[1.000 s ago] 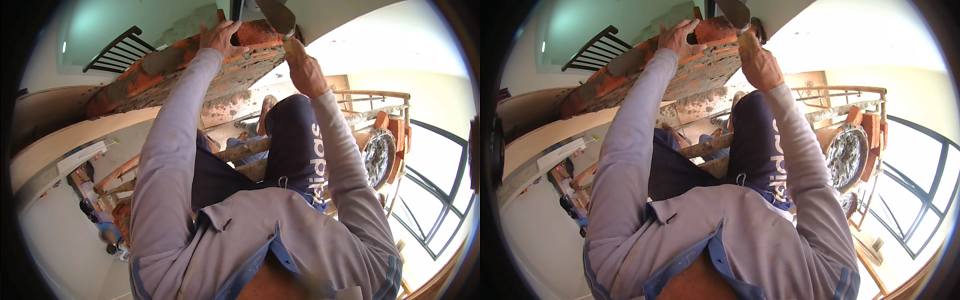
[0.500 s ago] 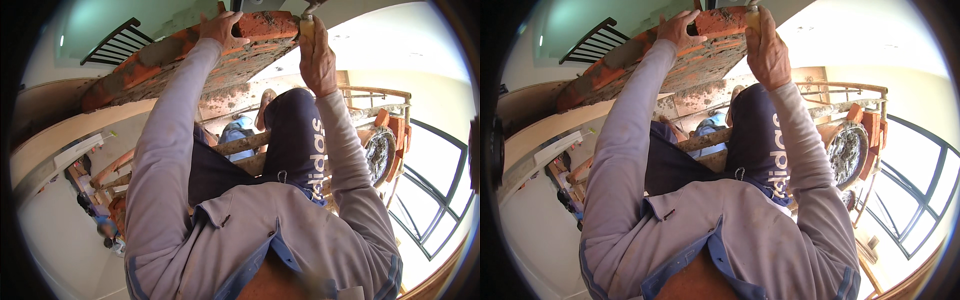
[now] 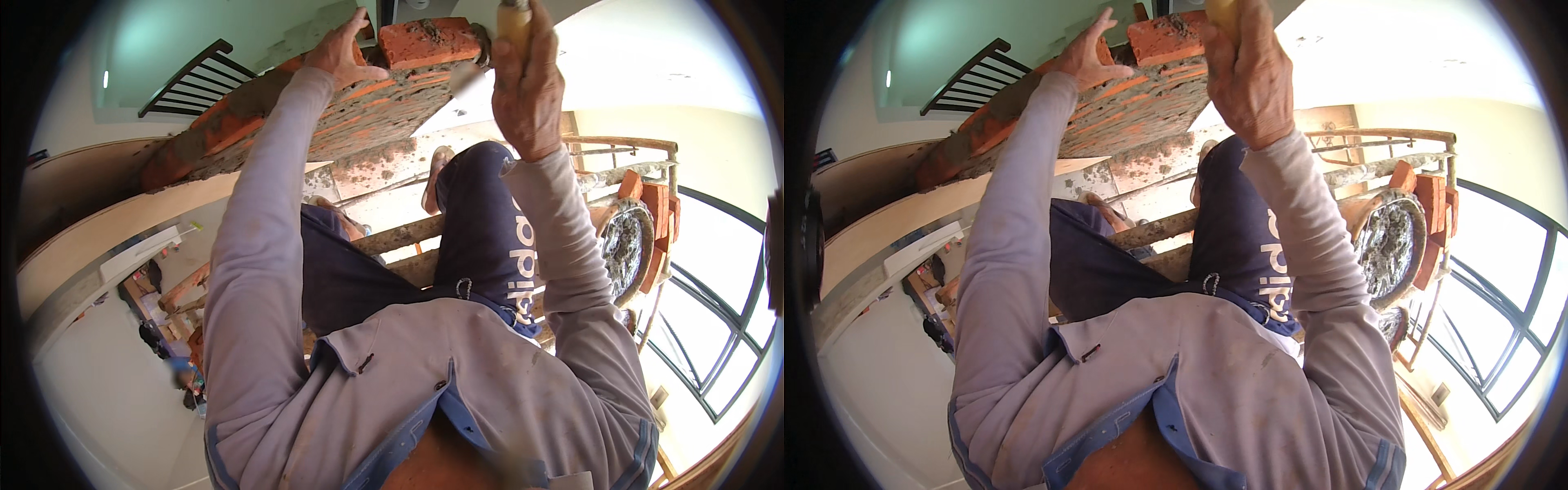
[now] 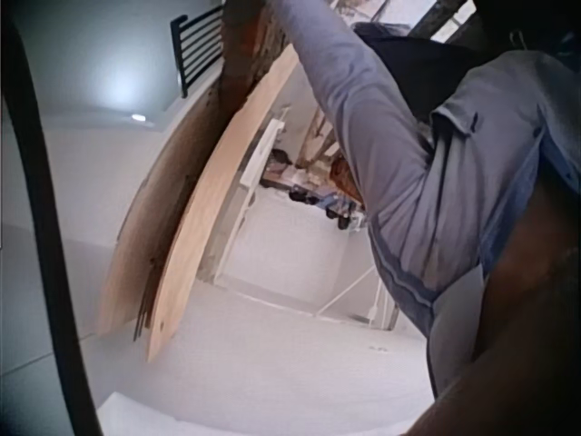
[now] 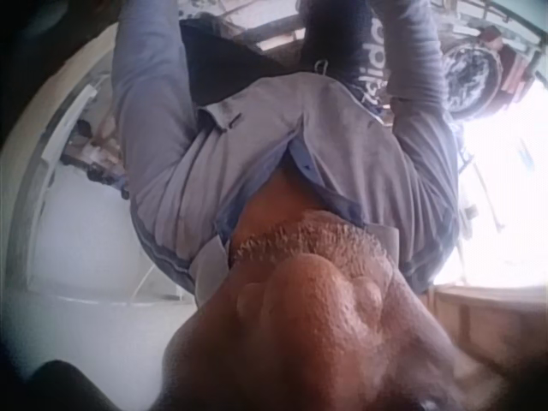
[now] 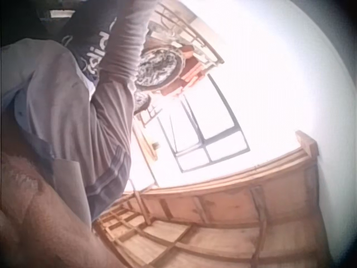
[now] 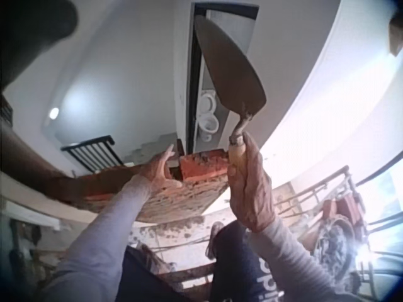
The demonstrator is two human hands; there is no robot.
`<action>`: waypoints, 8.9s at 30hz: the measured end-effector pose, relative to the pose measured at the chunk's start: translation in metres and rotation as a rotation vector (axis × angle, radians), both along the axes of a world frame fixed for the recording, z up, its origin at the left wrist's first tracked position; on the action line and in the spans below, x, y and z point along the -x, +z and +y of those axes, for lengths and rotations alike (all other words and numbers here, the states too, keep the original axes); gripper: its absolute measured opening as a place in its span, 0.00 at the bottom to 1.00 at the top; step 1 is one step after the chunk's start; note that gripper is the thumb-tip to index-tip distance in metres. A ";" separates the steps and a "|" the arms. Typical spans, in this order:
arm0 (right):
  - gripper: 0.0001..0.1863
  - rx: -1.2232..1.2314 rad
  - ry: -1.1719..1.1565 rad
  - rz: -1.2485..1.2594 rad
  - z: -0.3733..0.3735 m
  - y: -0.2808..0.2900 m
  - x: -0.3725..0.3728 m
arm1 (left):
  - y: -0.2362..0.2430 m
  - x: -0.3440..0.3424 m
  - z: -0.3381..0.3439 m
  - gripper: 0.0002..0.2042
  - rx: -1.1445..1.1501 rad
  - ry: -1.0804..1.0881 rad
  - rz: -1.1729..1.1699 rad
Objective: The person spreads mortar on a brick wall with a trowel and places bricks on top, tapping them into place. The person works while sitting on scaffolding, picking up bricks from a pile and scoops of mortar from a bucket.
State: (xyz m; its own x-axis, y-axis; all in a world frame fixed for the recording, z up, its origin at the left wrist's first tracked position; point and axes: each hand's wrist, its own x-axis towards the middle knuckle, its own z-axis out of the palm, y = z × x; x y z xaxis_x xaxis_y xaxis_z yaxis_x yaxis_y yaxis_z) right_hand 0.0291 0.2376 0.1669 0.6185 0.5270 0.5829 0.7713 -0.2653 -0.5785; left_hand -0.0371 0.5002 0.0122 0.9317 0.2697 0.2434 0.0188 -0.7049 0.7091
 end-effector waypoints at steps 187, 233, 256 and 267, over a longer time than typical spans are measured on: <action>0.21 0.624 0.189 0.954 -0.230 0.112 0.019 | -0.049 0.179 -0.241 0.31 -0.067 0.367 0.767; 0.06 0.689 0.321 -0.083 0.040 -0.038 0.030 | -0.038 0.188 -0.247 0.30 0.078 0.399 0.639; 0.15 0.787 0.327 -0.239 -0.029 -0.061 -0.060 | -0.043 0.189 -0.246 0.17 0.064 0.416 0.457; 0.11 0.812 0.258 -0.390 -0.082 -0.024 -0.042 | -0.043 0.193 -0.247 0.15 0.097 0.427 0.496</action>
State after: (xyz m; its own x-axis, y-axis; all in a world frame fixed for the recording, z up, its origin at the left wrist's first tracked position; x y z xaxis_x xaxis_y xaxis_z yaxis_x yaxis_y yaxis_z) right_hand 0.0706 0.1558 0.1425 0.2636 0.9574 0.1181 0.9633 -0.2677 0.0207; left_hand -0.2304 0.2530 -0.0312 0.7335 0.6391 -0.2313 0.6231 -0.4964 0.6045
